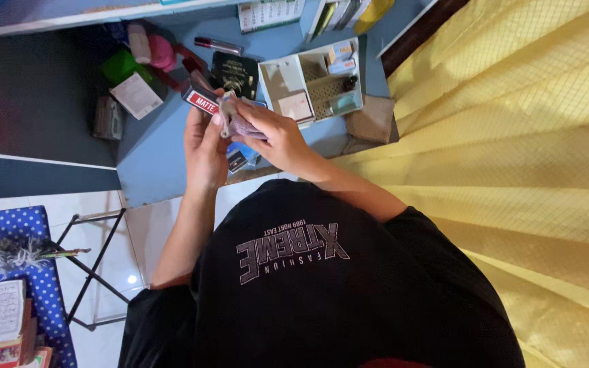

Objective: The person wipes down several small items including a kitchen timer, a green box, and various card packs with a cloth and then clears the desk surface by placing items into a plastic organizer and moving others to a shelf.

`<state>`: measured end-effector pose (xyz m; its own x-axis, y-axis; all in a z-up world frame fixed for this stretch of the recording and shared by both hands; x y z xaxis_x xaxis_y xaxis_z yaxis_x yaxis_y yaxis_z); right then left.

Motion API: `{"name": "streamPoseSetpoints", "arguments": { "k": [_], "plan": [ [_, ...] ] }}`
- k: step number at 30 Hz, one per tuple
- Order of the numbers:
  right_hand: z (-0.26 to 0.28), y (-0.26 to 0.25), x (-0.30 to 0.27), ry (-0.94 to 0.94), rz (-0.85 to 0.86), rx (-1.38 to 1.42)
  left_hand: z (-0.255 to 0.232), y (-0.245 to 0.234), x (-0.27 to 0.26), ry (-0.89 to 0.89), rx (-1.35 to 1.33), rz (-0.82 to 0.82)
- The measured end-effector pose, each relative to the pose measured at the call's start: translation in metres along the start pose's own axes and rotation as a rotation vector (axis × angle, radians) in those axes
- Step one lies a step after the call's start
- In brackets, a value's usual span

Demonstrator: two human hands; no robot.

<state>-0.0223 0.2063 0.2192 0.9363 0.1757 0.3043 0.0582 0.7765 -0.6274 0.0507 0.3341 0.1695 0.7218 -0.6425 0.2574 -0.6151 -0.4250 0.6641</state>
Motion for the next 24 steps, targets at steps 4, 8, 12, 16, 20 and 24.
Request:
{"name": "streamPoseSetpoints", "arguments": {
  "k": [4,8,12,16,20,24],
  "plan": [
    [-0.018,-0.004,-0.021,0.048,0.014,0.038,0.015,-0.003,0.000,-0.030,0.015,0.054],
    [-0.046,-0.022,-0.048,0.259,-0.085,0.192,0.041,0.003,0.010,-0.137,-0.088,0.090],
    [-0.050,-0.039,-0.069,0.198,-0.108,0.117,0.067,0.017,0.025,-0.168,-0.129,0.134],
    [-0.077,-0.057,-0.094,0.451,-0.088,0.339,0.096,0.037,0.039,-0.229,-0.086,0.173],
    [-0.074,-0.092,-0.110,0.297,-0.211,0.067,0.114,0.068,0.058,-0.356,0.518,0.465],
    [-0.105,-0.115,-0.128,0.460,-0.187,0.038,0.137,0.087,0.079,-0.436,0.714,0.485]
  ]
}}
Point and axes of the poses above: each hand's wrist, its own x-axis towards the middle knuckle, its own y-axis out of the palm, z = x × y, the point moved 6 cm from there along x, towards the middle knuckle, and after that the axes turned 15 degrees about z, right-handed, at the moved point
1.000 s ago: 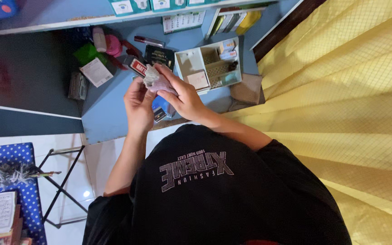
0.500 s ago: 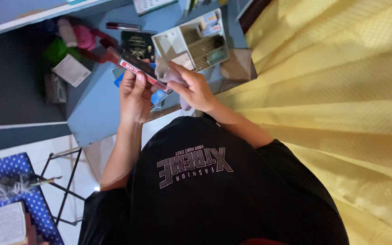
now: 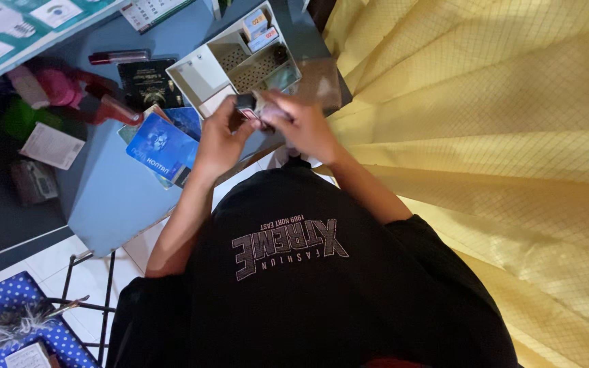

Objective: The person wipes down several small items including a kitchen timer, a green box, and various card packs with a cloth and then clears the desk surface by placing items into a plastic organizer and moving others to a shelf.

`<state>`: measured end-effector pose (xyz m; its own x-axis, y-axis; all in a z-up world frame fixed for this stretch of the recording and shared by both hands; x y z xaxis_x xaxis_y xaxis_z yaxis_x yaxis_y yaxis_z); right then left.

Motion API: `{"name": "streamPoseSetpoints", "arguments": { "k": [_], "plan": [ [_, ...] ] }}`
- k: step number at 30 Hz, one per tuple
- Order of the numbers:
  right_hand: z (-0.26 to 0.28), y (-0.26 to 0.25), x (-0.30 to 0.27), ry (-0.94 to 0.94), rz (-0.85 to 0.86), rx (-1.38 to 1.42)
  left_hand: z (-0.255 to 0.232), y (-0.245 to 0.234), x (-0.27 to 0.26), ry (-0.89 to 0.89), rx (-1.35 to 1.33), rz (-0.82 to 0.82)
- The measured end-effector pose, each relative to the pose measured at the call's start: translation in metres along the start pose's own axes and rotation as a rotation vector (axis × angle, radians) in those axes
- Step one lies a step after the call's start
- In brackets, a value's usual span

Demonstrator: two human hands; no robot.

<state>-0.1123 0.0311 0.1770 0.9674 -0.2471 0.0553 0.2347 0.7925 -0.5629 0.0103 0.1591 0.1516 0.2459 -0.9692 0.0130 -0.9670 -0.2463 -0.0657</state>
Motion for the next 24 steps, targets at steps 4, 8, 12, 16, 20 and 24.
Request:
{"name": "streamPoseSetpoints", "arguments": {
  "k": [4,8,12,16,20,24],
  "plan": [
    [-0.051,-0.050,-0.008,0.394,-0.119,0.034,0.001,-0.023,0.033,0.143,0.061,-0.126],
    [-0.060,-0.097,-0.007,0.145,-0.330,0.124,0.021,-0.058,0.070,0.052,0.173,-0.331],
    [-0.065,-0.115,-0.010,0.153,-0.365,0.218,0.029,-0.070,0.105,0.071,0.390,-0.371],
    [-0.070,-0.124,-0.003,0.180,-0.332,0.257,0.044,-0.060,0.136,0.048,0.589,-0.353],
    [-0.069,-0.135,0.003,0.122,-0.318,0.197,0.055,-0.051,0.152,0.025,0.599,-0.343],
    [-0.069,-0.138,0.002,0.120,-0.300,0.254,0.050,-0.045,0.161,0.126,0.619,-0.390]
  ]
}}
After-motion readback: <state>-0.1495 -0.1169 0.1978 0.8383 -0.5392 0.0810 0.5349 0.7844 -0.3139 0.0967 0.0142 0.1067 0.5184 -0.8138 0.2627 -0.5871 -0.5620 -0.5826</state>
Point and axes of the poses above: each hand's wrist, its own x-axis towards the middle knuckle, its own y-axis out of the palm, z = x × y, the point moved 6 cm from there along x, towards the middle knuckle, and after that the axes turned 15 degrees about z, right-handed, at the moved point
